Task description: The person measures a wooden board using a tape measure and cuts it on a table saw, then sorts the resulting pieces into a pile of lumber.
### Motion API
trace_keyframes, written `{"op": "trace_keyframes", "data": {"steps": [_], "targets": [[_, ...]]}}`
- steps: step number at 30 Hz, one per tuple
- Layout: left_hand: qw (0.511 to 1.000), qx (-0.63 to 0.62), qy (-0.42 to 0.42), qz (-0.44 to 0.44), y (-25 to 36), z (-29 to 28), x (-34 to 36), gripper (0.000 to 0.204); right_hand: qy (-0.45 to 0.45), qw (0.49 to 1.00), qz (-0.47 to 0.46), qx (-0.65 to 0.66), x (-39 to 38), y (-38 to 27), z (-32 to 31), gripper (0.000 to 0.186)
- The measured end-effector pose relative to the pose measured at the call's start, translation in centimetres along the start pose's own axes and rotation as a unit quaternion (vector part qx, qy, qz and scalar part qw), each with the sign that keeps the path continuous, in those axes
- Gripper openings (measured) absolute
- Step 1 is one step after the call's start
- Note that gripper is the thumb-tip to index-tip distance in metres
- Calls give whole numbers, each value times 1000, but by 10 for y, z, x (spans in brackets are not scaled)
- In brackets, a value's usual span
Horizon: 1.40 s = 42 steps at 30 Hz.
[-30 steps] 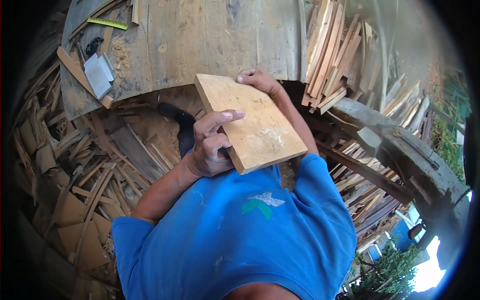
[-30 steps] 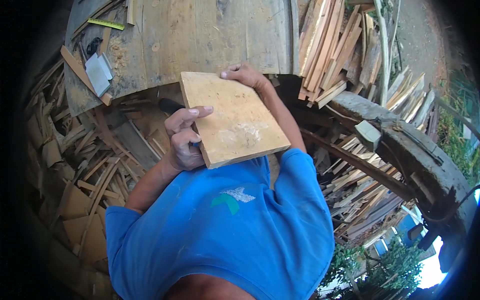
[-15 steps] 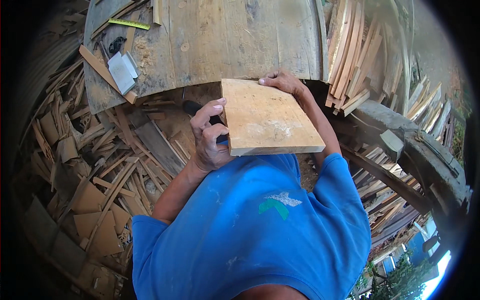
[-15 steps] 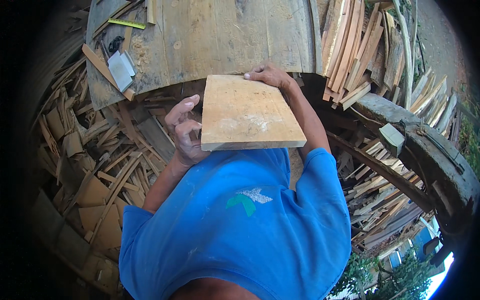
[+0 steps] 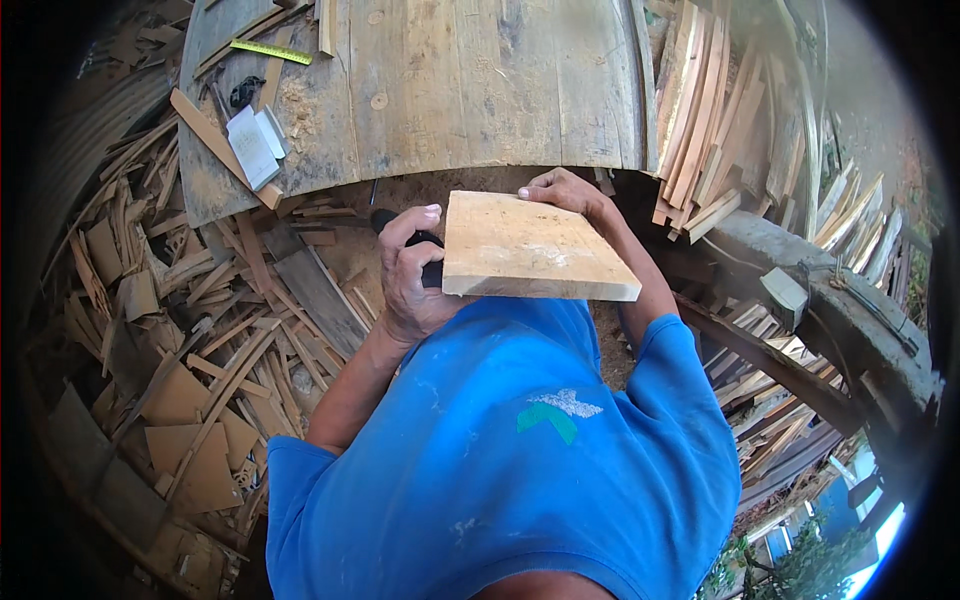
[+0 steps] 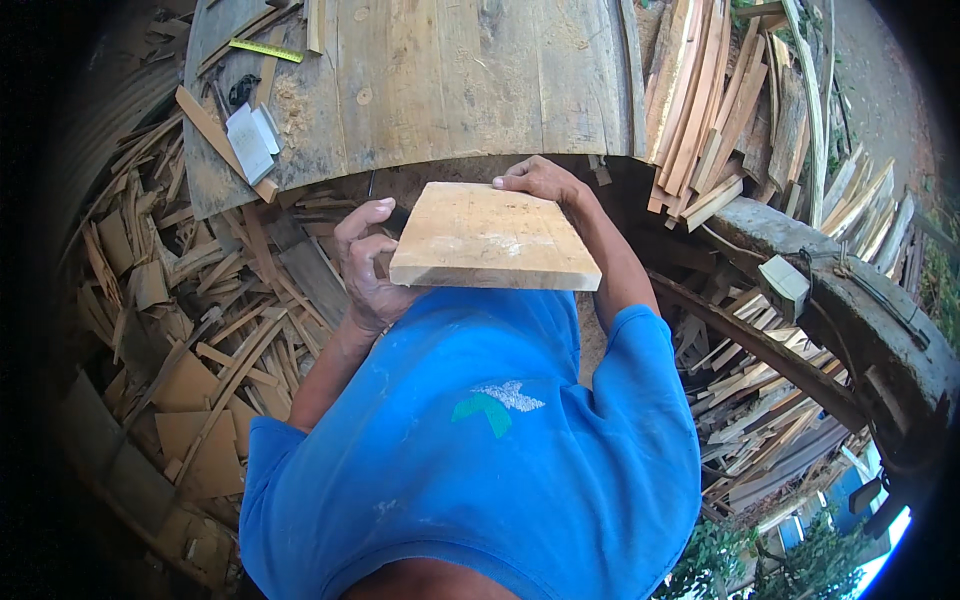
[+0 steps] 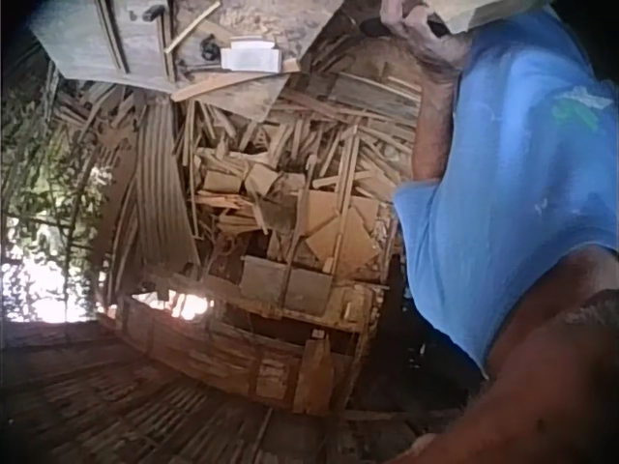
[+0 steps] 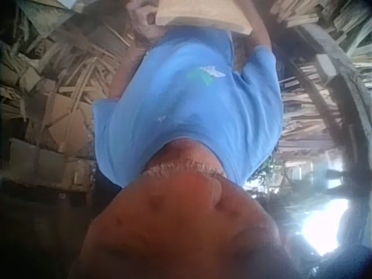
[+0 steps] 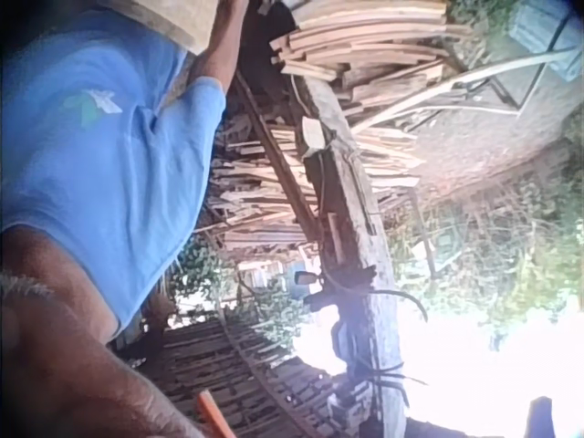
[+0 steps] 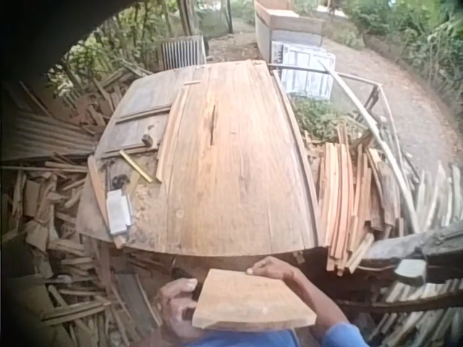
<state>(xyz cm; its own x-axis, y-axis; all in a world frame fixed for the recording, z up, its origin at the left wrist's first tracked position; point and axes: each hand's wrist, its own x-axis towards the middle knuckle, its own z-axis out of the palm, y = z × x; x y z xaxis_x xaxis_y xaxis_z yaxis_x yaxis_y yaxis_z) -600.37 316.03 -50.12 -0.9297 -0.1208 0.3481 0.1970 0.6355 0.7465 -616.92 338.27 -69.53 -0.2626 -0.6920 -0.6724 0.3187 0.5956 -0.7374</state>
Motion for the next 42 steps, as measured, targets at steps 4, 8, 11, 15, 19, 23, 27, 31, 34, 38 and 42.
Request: {"op": "trace_keyframes", "data": {"steps": [4, 8, 11, 15, 19, 23, 27, 31, 34, 38, 42], "targets": [[1000, -8, 3, 18, -1, -1, -7, 66, 65, 998, -22, 0, -11, -11, -2, 47], [999, -30, 3, 42, -9, -3, -17, 67, 85, 995, 19, -45, -21, -33, -13, 50], [999, -21, 2, 44, -9, -6, -22, 67, 106, 991, 29, -78, -22, -41, -19, 54], [999, -25, -12, 46, -9, -9, -26, 67, 123, 991, 27, -54, -18, -33, -23, 55], [999, -20, -9, 46, -12, -12, -32, 68, 136, 990, -7, -38, -21, -40, -25, 51], [999, -18, -6, 37, -12, -11, -35, 69, 141, 989, -13, -40, -22, -48, -27, 46], [1000, -18, 5, 22, -11, -11, -37, 69, 136, 989, -25, -54, -17, -42, -27, 45], [999, -41, 27, 15, -6, -7, -26, 71, 133, 988, -41, -65, -10, -33, -19, 46], [998, -43, 39, 18, -1, -5, -16, 72, 93, 995, -17, -14, -6, -25, -14, 44], [998, -47, 53, -1, 1, 1, -7, 73, 38, 998, -6, 59, -11, -27, 7, 39], [995, -66, 74, -5, 1, 4, 3, 61, -23, 989, 4, 145, -12, -11, 30, 35]]}}
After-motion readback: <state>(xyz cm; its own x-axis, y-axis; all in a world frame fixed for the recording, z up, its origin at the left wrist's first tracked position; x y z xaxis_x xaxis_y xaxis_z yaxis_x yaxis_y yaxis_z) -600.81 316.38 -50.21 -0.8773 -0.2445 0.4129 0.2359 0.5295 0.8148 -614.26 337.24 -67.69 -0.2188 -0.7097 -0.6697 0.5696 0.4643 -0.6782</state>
